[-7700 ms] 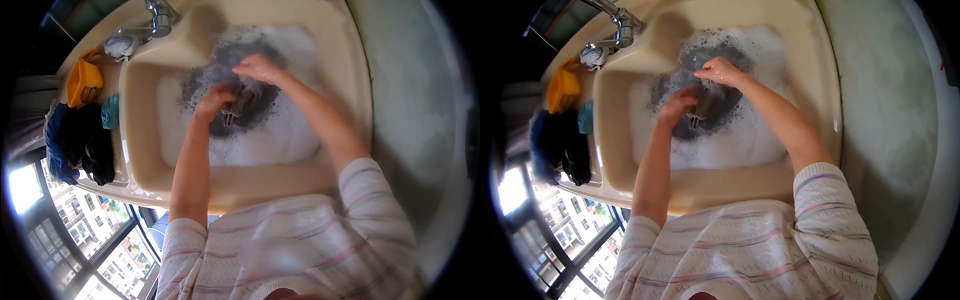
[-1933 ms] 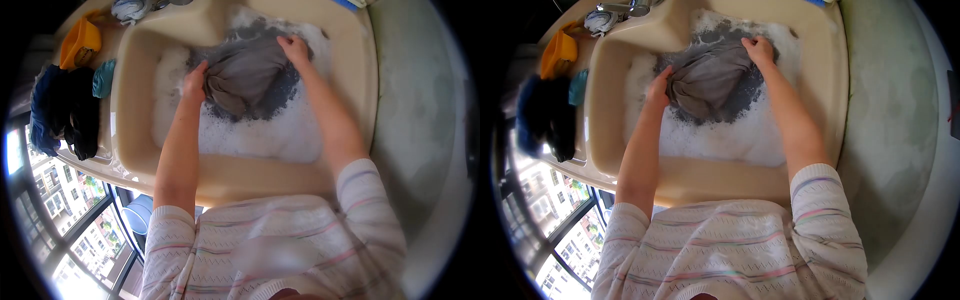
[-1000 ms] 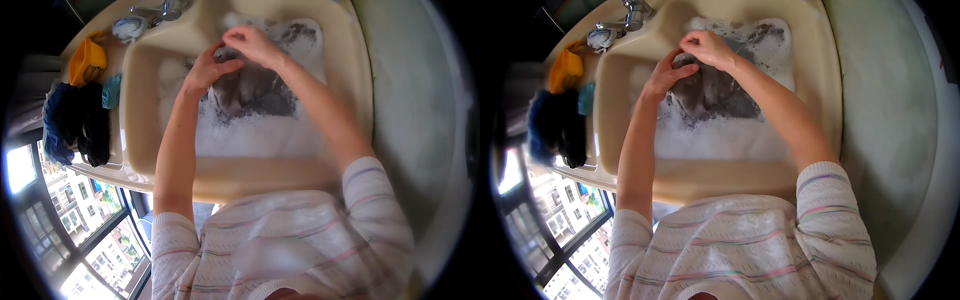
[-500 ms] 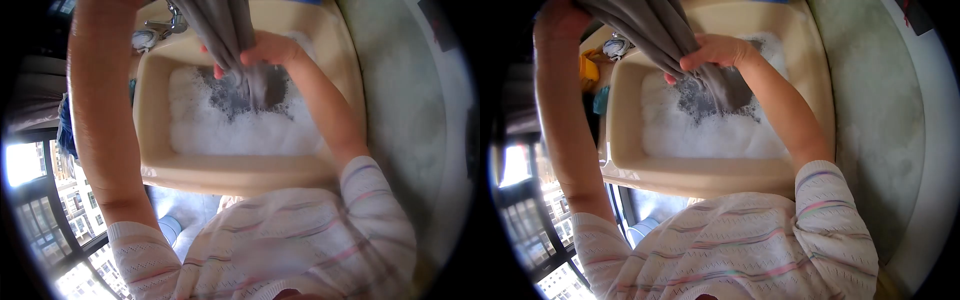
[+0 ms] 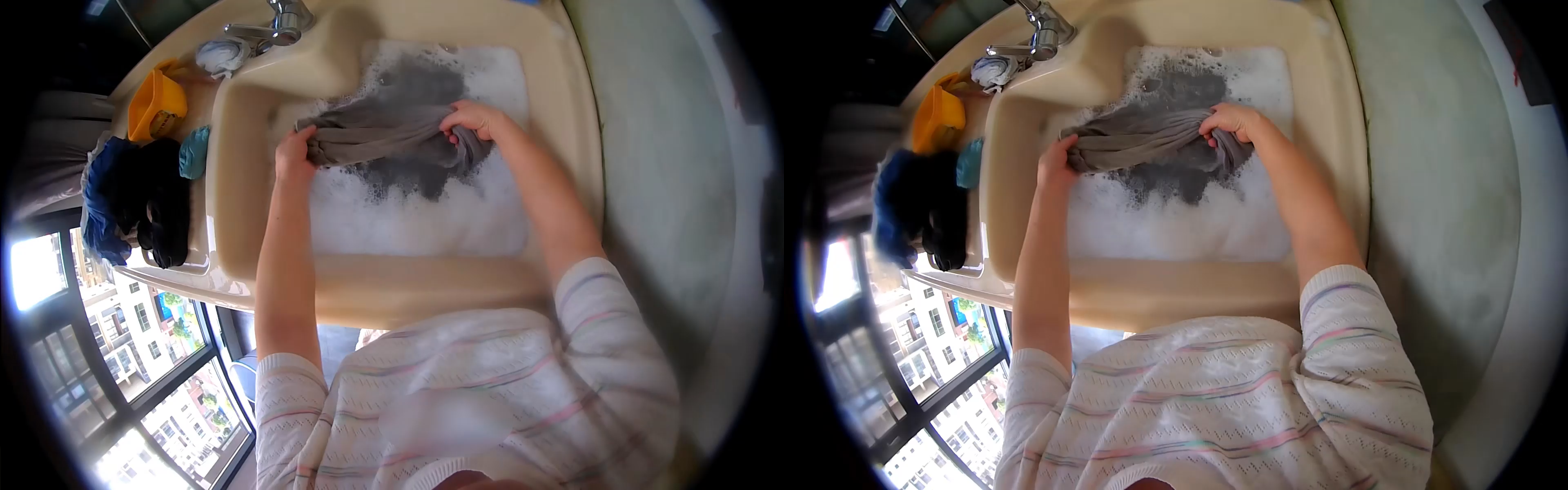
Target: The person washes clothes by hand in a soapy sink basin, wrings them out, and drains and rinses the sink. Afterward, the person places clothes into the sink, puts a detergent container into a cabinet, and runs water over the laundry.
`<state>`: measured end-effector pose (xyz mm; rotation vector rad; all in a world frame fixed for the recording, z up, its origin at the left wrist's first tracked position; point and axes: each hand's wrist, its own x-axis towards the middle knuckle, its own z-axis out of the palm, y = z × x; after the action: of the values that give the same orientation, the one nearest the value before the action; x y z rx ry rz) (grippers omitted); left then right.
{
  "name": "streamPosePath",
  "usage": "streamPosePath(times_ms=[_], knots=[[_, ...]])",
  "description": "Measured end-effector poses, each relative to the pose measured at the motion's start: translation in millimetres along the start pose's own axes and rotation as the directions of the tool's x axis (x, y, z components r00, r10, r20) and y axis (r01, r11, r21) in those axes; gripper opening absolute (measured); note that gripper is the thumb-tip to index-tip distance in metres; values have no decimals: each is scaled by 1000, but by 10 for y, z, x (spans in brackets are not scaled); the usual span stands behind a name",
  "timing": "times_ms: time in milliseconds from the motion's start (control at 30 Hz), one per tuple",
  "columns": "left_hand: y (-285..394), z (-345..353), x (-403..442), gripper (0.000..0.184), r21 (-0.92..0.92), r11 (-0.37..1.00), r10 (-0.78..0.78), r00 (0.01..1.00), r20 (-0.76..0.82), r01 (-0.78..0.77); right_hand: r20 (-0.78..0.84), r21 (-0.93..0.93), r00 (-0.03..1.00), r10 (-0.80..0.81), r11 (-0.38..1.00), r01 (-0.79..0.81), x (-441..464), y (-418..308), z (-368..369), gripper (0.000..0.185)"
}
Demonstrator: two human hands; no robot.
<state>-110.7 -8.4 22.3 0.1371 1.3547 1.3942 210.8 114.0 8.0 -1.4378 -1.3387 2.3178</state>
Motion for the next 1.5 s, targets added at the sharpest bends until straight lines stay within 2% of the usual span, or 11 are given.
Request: streamPosePath(times_ms=[167, 333, 433, 667, 800, 900, 1067, 1167, 1200, 1367, 1500], knots=[[-336, -53, 33, 37, 137, 990, -13, 981, -196, 40, -340, -355, 886, -315, 915, 189, 432, 404, 136, 26], [-587, 463, 2, 40, 291, 957, -27, 1000, -2, 26, 45, -865, 940, -338, 457, 206, 182, 184, 783, 33], [-220, 620, -15, 43, 257, 967, -38, 990, 133, 2, -323, -367, 912, -255, 922, 128, 13, 35, 530, 34], [72, 1101, -51, 49, 624, 550, 304, 828, 470, -556, -65, 270, 997, 41, 963, -22, -203, 329, 764, 34], [-197, 853, -518, 59, 853, 488, -450, 891, 63, 187, 22, 556, 999, 26, 831, -33, -306, 359, 1080, 41], [-552, 755, -396, 62, 594, 770, -381, 914, 137, 232, 215, 680, 973, -87, 728, -86, -307, 306, 1267, 56], [-674, 494, -219, 39, 481, 863, -317, 905, 284, 152, 373, -129, 928, -17, 989, 70, -271, 131, 1186, 52], [-487, 476, -259, 40, 503, 855, -330, 880, 341, 126, 47, -748, 967, -250, 633, 200, -166, -181, 899, 22], [-444, 484, -301, 39, 530, 838, -352, 870, 345, 129, -62, -883, 763, -644, 392, 259, -107, -337, 702, 27], [-311, 554, -430, 48, 676, 737, -400, 806, 437, -1, 23, -1000, 762, -647, -20, 13, 465, -121, 470, 44], [-206, 382, -519, 51, 767, 640, -379, 851, 365, -44, -192, -886, 877, -441, 462, 39, 499, -433, 71, 33]])
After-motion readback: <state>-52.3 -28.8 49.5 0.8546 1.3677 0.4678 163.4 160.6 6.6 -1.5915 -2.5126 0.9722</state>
